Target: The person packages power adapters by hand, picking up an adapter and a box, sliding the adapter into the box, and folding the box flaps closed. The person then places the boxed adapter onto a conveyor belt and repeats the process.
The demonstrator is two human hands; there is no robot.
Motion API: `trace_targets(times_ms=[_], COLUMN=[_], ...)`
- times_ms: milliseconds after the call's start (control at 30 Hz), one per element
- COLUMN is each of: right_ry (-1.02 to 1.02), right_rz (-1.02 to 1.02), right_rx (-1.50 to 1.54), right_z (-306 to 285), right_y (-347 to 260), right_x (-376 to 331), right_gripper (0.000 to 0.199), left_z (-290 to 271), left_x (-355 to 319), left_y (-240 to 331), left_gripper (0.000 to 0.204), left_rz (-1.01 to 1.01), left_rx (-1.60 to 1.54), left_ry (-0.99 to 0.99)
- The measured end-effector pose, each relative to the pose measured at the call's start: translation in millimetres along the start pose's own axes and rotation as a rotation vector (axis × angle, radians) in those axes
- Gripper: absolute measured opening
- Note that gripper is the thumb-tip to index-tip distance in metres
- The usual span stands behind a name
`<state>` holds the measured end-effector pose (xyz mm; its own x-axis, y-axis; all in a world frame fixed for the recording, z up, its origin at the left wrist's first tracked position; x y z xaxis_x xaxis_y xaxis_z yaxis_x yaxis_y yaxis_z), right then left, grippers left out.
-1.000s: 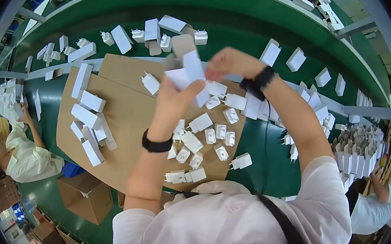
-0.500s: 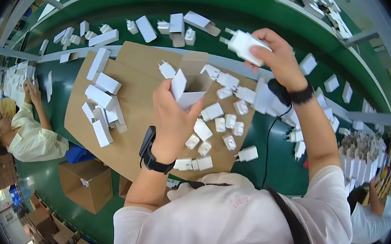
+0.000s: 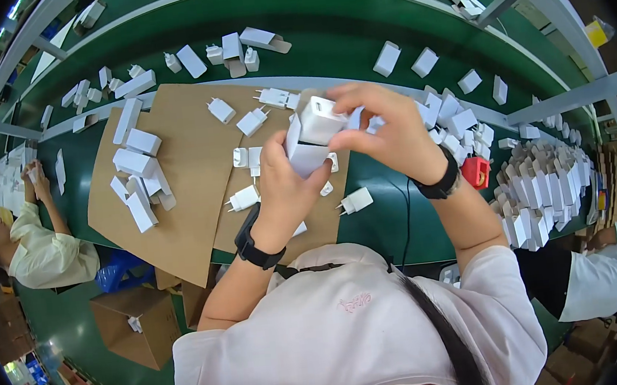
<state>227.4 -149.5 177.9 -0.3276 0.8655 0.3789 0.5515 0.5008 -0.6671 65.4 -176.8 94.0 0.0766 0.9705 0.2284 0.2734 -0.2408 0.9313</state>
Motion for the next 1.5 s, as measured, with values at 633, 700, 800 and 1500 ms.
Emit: trace_targets(times_ms=[633,700,800,1500], right_ry=[-0.198,-0.223,-0.025,-0.065], right_rz=[0.825,0.954,0.439,0.452], right_rx=[0.213,0.321,-0.837,0.316], right_z=[30,17,-14,1], right_y=[261,364,458,194], right_x=[113,105,90,99], right_gripper=[0.071,0.075,0.066,0.044], left_z=[-97,-119,-96,81], left_x=[155,193,250,347], left_y=[-125,-168,-191,-194], left_gripper=[0.051,0.038,0.036,0.049], left_rz=[-0.028,-0.076,-0.113,0.400], left_rx=[0.368,0.491,0.523,0.858], left_ry=[0.103,0.130,-0.008,-0.638])
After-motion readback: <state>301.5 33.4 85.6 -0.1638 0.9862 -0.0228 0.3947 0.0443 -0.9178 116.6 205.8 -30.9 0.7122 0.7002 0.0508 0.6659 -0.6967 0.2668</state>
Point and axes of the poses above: each hand's wrist, its own x-axis towards the middle knuckle, its own z-axis out of the palm, y = z × x, the point moved 3 cm from there along x, towards the middle knuckle, and after that the axes turned 11 degrees about -x, right-handed, at the moved point
